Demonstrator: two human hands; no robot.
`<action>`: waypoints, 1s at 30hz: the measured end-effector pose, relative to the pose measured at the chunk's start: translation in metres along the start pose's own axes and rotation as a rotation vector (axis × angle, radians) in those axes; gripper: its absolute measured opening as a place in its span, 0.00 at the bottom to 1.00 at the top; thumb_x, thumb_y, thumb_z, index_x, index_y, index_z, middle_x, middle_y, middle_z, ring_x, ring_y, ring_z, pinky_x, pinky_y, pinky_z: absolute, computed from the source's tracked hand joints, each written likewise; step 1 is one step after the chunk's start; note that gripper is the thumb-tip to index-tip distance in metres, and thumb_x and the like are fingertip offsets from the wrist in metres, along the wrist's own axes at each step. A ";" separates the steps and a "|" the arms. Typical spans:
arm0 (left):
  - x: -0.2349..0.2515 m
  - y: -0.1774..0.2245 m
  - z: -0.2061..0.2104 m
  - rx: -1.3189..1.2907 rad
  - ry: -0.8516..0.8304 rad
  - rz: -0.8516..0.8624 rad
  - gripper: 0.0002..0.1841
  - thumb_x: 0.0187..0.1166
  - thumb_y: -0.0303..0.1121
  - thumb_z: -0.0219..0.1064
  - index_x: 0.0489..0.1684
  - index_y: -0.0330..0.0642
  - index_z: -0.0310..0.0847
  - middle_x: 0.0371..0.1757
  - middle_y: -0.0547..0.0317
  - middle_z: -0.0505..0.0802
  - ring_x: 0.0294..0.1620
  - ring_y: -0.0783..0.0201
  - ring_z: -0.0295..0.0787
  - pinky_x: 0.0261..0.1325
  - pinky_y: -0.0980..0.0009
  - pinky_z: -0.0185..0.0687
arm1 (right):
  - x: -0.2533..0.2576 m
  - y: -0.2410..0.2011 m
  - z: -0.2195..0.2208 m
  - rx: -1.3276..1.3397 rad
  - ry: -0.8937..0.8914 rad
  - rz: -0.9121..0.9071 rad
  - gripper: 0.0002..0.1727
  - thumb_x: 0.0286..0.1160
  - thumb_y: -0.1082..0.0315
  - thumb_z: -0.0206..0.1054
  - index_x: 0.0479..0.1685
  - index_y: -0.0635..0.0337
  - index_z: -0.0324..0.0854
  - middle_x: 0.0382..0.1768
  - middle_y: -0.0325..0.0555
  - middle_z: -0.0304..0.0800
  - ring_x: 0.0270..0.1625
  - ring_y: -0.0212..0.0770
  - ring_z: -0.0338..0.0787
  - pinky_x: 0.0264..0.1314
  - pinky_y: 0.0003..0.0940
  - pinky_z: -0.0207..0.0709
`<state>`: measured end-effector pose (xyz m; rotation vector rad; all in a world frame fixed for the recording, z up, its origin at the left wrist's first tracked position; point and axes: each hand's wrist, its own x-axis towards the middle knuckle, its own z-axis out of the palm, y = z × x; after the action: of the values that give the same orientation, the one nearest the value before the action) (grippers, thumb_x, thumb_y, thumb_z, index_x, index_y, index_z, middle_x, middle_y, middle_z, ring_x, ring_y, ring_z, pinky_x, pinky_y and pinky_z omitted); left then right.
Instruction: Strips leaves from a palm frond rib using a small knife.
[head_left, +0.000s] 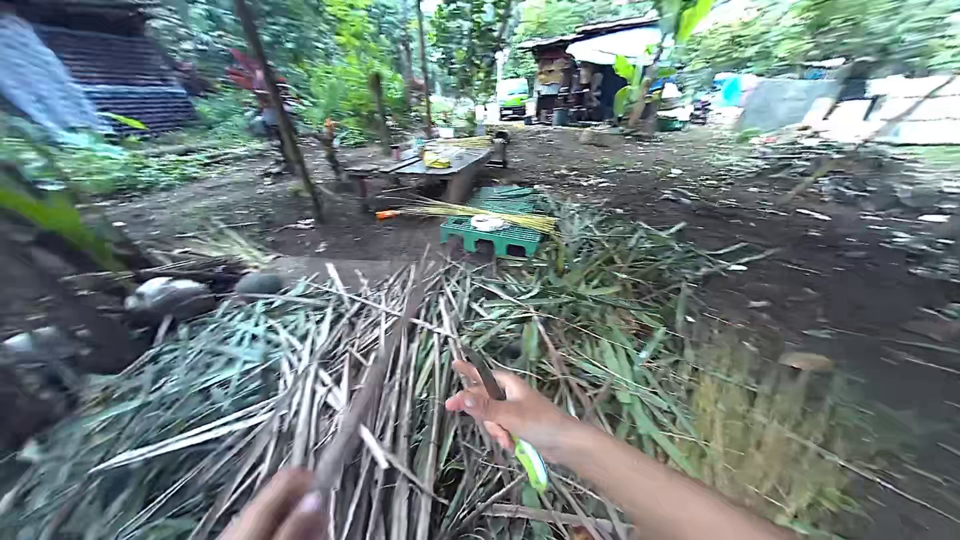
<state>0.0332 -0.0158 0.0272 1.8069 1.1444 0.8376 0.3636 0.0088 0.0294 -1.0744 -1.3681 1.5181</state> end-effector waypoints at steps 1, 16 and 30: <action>0.006 0.024 0.019 0.026 -0.035 -0.051 0.12 0.88 0.30 0.53 0.57 0.32 0.77 0.36 0.66 0.87 0.33 0.77 0.84 0.41 0.74 0.84 | 0.001 0.002 0.008 0.056 -0.019 0.029 0.39 0.85 0.57 0.64 0.92 0.58 0.53 0.48 0.36 0.91 0.17 0.18 0.68 0.20 0.16 0.65; 0.072 0.054 0.124 -0.487 0.009 -0.280 0.09 0.90 0.28 0.53 0.41 0.40 0.78 0.33 0.62 0.86 0.31 0.70 0.86 0.37 0.73 0.85 | -0.003 0.017 0.023 0.285 0.343 -0.196 0.05 0.79 0.79 0.65 0.43 0.69 0.86 0.20 0.42 0.89 0.15 0.25 0.80 0.18 0.17 0.73; 0.134 0.010 -0.024 -0.737 1.048 -0.191 0.08 0.96 0.39 0.44 0.43 0.56 0.64 0.24 0.75 0.73 0.13 0.80 0.59 0.17 0.85 0.57 | -0.030 0.021 -0.025 0.176 0.515 -0.264 0.07 0.79 0.79 0.60 0.37 0.62 0.83 0.15 0.33 0.84 0.13 0.22 0.77 0.17 0.16 0.73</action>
<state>0.0654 0.1126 0.0612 0.5836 1.3074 1.8762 0.3959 -0.0143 0.0095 -1.0345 -0.9535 1.0515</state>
